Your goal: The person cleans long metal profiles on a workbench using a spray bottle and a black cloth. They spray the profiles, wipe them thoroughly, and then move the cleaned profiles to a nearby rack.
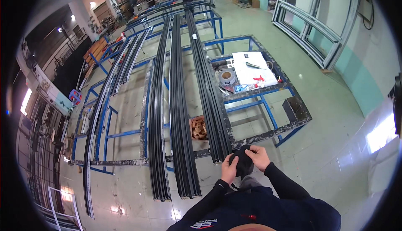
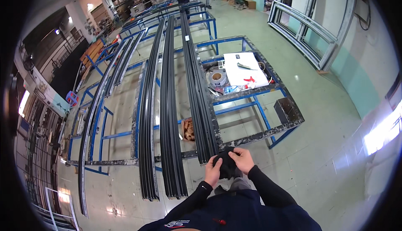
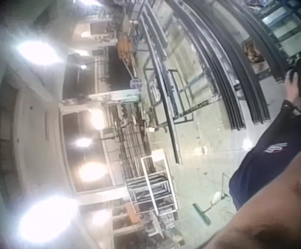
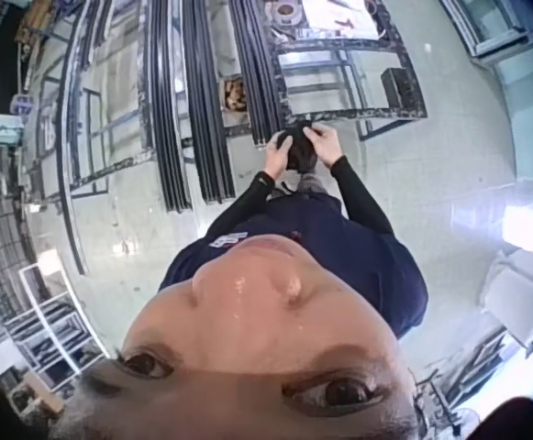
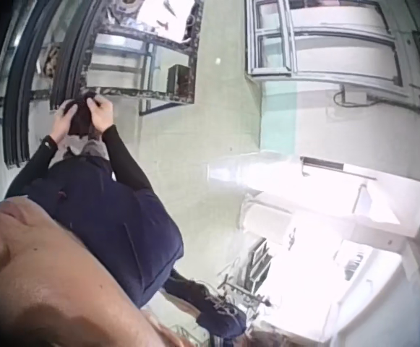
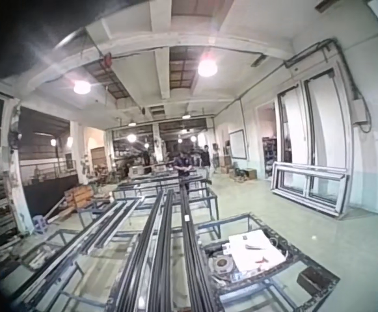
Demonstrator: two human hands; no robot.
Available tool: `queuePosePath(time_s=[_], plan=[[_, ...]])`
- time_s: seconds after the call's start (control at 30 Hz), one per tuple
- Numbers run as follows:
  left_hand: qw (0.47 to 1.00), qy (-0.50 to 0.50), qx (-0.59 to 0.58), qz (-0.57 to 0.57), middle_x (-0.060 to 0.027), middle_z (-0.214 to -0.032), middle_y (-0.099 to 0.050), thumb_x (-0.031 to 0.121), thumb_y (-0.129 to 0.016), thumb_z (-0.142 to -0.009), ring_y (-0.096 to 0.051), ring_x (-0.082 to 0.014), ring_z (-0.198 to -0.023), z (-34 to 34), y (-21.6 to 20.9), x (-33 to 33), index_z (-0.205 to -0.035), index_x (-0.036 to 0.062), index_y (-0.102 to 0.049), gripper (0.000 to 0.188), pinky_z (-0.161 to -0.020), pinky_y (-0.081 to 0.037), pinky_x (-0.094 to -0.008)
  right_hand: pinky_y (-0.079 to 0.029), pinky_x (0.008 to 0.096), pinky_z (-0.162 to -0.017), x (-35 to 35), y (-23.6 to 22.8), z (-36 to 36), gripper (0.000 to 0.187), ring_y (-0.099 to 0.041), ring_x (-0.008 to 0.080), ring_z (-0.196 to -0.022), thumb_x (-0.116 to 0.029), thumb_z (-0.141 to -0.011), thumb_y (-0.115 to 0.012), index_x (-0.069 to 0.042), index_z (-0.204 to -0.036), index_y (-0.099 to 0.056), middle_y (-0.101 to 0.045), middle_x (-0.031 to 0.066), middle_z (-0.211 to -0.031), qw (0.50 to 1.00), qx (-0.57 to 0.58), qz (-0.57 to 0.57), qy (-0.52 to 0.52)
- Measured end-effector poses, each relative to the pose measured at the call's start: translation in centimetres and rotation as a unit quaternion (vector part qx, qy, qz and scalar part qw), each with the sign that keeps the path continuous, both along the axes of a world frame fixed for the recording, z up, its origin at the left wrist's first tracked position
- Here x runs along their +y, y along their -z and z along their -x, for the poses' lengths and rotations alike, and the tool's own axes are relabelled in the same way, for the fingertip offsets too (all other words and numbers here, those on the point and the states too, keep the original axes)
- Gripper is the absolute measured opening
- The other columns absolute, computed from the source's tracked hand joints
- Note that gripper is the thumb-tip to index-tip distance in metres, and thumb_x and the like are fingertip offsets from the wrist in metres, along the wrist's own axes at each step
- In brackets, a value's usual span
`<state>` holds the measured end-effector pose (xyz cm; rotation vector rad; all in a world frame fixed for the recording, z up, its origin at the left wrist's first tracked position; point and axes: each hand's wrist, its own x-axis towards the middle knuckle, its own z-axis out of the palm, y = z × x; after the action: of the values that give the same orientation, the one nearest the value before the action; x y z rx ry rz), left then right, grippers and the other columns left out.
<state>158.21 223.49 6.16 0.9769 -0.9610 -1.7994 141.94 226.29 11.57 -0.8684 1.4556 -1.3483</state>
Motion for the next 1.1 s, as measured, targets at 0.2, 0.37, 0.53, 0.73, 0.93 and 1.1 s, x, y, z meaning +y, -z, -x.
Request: queuePosePath(time_s=[0.2,0.37,0.53,0.73,0.93,1.1], plan=[[0.998,0.047,0.039,-0.002,0.0001,-0.104,-0.067,0.016,-0.064,-0.102,-0.06,-0.0069,-0.094,-2.6,-1.9,0.5,-0.118,0.0032,-0.062,0.021,-0.083,-0.05,-0.0244,-0.046,0.0261,-0.071,0.7,-4.3,1.6,0.024,-0.057,0.0078,-0.081,-0.018,-0.094,-0.066,0.007,-0.095,-0.067,-0.065,0.0013,-0.083,0.999,0.015,0.025,0.041],[0.991,-0.008,-0.081,0.109,0.0029,-0.095,-0.062,0.012,-0.062,-0.101,-0.056,-0.0067,-0.088,-4.0,1.0,0.1,-0.115,0.0052,-0.063,0.015,-0.082,-0.048,-0.0244,-0.048,0.0331,-0.093,0.8,-8.0,1.5,0.04,-0.063,0.0204,-0.102,-0.01,-0.092,-0.062,0.007,-0.128,-0.059,-0.068,0.0123,-0.11,0.973,0.201,0.102,-0.041],[0.98,0.109,-0.101,0.135,-0.0052,-0.101,-0.065,0.02,-0.061,-0.103,-0.062,-0.0125,-0.096,0.2,-10.2,0.2,-0.114,0.0044,-0.06,0.019,-0.086,-0.05,-0.0288,-0.051,0.0384,-0.096,2.3,-8.9,0.0,0.074,-0.067,0.0306,-0.106,-0.014,-0.08,-0.075,0.0,-0.146,-0.047,-0.068,0.0229,-0.116,0.972,0.208,0.051,-0.097],[0.981,0.079,0.166,-0.058,-0.0045,-0.113,-0.068,0.018,-0.057,-0.105,-0.065,-0.015,-0.105,0.8,-9.9,-1.2,-0.115,0.0059,-0.06,0.016,-0.09,-0.051,-0.0314,-0.051,0.0357,-0.092,3.8,-8.9,1.6,0.057,-0.065,0.0236,-0.101,-0.008,-0.083,-0.069,-0.003,-0.137,-0.054,-0.067,0.013,-0.108,0.985,0.135,0.094,-0.049],[0.964,0.031,0.239,-0.108,-0.0084,-0.121,-0.066,0.027,-0.049,-0.109,-0.064,-0.0239,-0.114,-2.5,-10.2,-3.9,-0.125,0.005,-0.053,0.027,-0.101,-0.05,-0.0412,-0.048,0.0285,-0.092,6.6,-8.1,5.7,0.025,-0.062,0.0148,-0.101,-0.004,-0.089,-0.065,0.0,-0.114,-0.068,-0.068,0.0062,-0.106,0.988,0.066,0.033,0.136],[0.994,-0.026,0.104,-0.017,-0.008,-0.113,-0.067,0.026,-0.052,-0.108,-0.069,-0.0216,-0.103,-6.2,-11.6,-7.1,-0.117,0.0068,-0.057,0.022,-0.088,-0.058,-0.0371,-0.049,0.0311,-0.09,9.2,-5.5,12.8,0.02,-0.064,0.0169,-0.097,-0.004,-0.091,-0.062,0.001,-0.11,-0.068,-0.071,0.0082,-0.103,0.915,0.27,0.041,0.298]])
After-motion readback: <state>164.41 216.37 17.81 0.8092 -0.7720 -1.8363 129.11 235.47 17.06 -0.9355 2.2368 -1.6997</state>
